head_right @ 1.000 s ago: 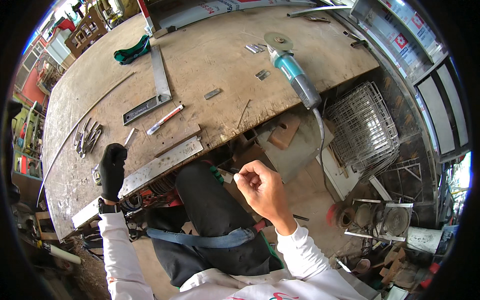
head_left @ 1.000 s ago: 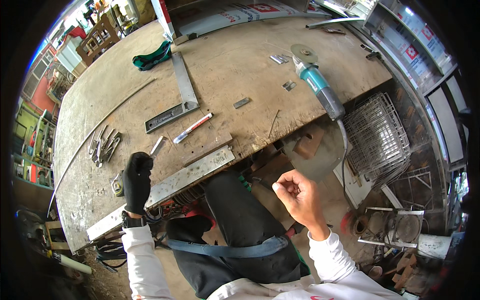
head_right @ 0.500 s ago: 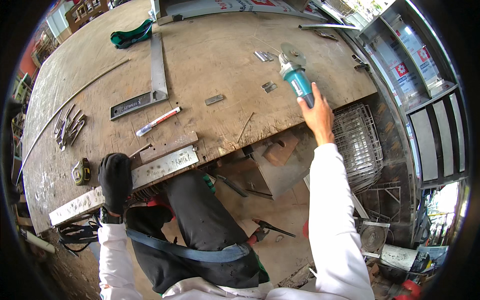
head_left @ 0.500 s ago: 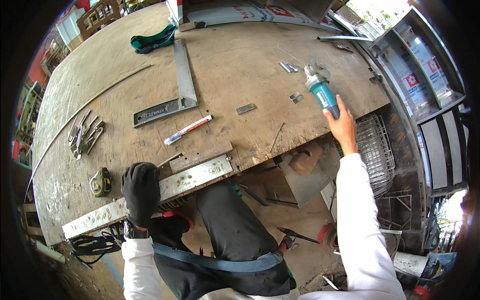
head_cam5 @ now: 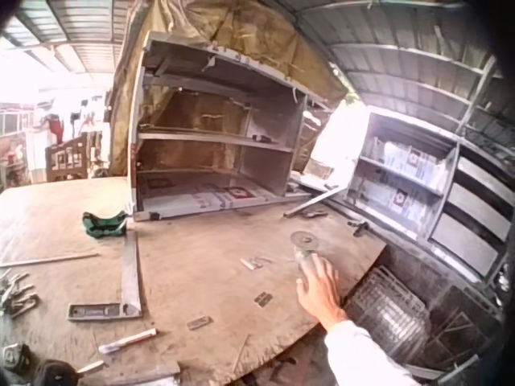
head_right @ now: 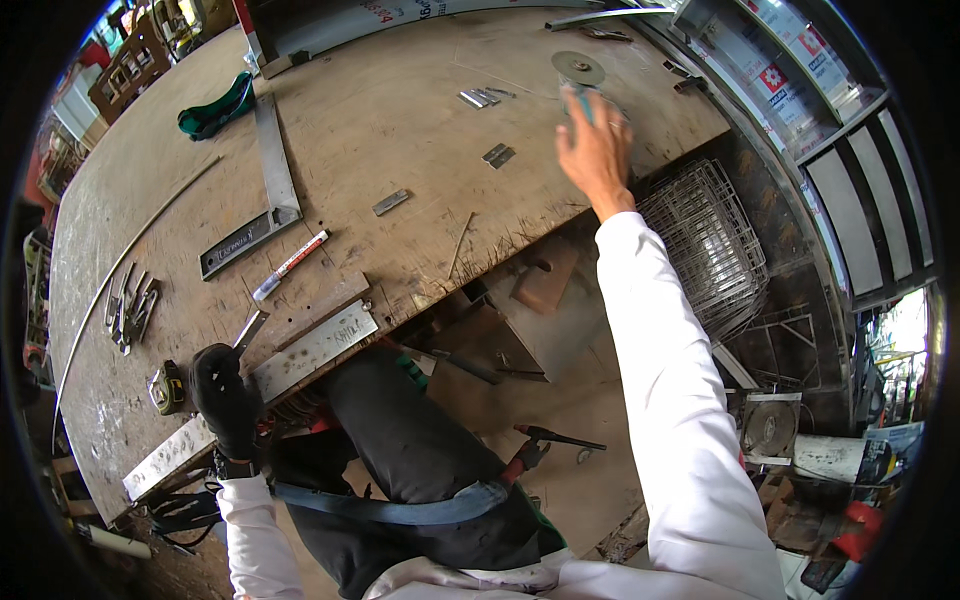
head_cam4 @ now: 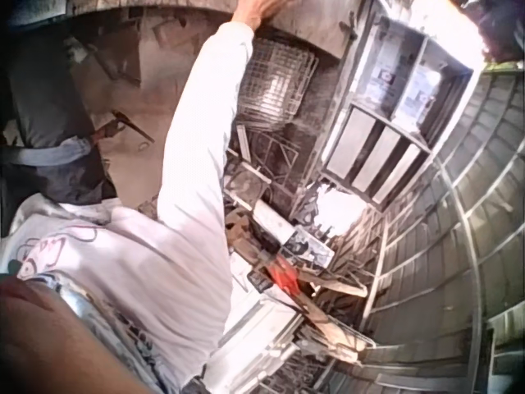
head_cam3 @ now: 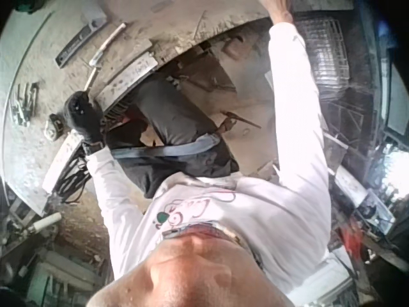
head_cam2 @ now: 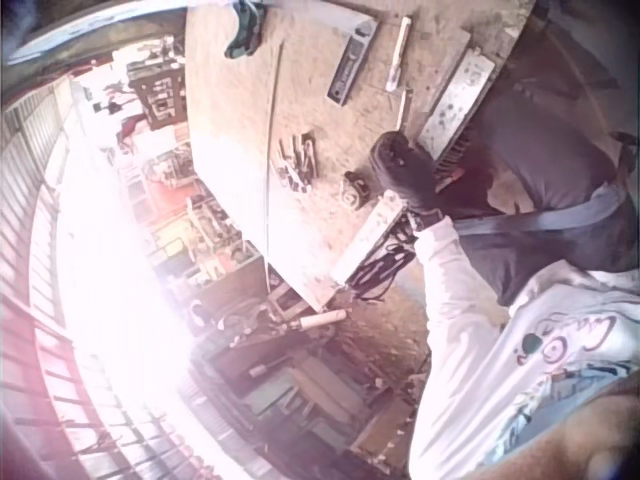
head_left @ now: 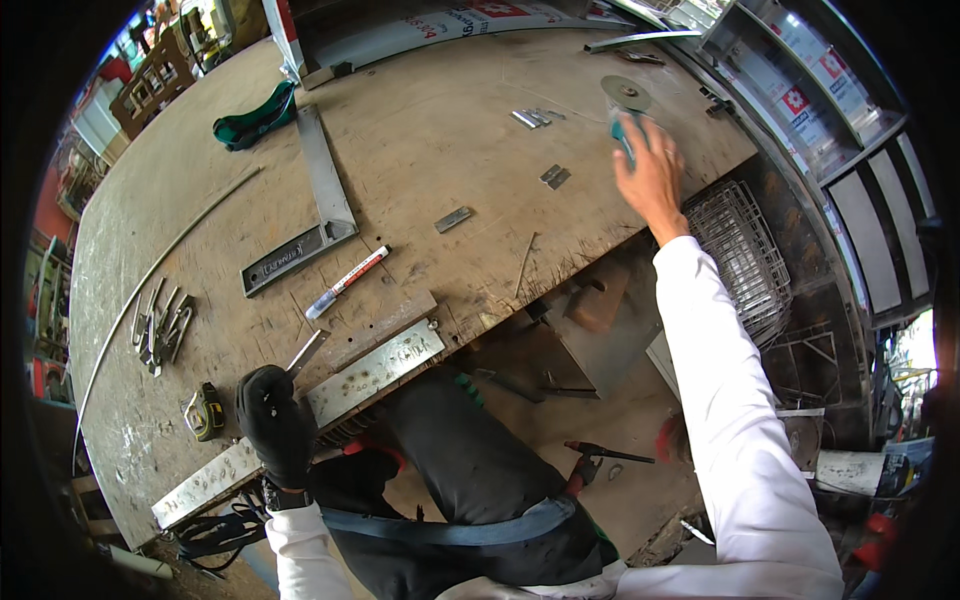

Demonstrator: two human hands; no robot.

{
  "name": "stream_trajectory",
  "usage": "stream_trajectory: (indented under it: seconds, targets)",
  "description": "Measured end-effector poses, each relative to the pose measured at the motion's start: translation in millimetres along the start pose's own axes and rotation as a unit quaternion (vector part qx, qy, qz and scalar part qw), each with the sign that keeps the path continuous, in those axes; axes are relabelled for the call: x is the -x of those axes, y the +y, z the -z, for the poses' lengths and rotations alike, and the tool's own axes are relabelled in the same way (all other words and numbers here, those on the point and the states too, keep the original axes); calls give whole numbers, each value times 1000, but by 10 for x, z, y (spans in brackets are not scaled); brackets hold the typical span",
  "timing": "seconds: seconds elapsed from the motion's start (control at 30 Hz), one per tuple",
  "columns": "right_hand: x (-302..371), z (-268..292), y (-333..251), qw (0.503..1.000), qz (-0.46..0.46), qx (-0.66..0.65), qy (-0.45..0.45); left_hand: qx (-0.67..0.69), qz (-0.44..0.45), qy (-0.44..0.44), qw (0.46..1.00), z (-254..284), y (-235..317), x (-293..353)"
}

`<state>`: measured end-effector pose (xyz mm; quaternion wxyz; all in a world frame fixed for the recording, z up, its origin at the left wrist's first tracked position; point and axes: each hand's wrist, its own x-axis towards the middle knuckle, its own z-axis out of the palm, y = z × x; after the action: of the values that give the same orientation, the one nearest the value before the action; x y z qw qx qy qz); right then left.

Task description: The person measures a metal strip with a tape measure and marks it with a marker. Then they use an angle grinder to cut the metal strip and grind its edges. The person handles the metal pieces and tools on a workbench throughout the process.

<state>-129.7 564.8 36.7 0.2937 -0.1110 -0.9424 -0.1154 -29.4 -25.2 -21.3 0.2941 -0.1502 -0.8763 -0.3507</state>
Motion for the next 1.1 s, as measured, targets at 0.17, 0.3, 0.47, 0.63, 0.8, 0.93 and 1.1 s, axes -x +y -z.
stream_trajectory:
  seconds: [0.17, 0.3, 0.47, 0.63, 0.8, 0.93, 1.1]
  targets:
    - [-98, 206, -277, 965, 166, -193, 64, 12, 2, 3, 1000, -118, 8, 25]
    - [-105, 475, -460, 946, 178, -249, 107, -4, -21, 21, 1000, -120, 48, -16]
    - [5, 891, -563, 918, 217, -297, 151, 4, -25, 23, 999, -79, 53, 0]
    - [414, 1265, -518, 902, 198, -360, 134, 53, 10, -2, 999, -90, 33, -5]
    - [1243, 1556, -548, 882, 177, -436, 31, 67, 9, -139, 988, -48, 521, -296]
    - [2156, 1884, -610, 830, 116, -528, -139, 66, -37, -164, 984, -485, 812, -512]
    - [3040, 2157, -624, 807, -14, -556, -201, 20, -2, -171, 985, -697, 814, -520]
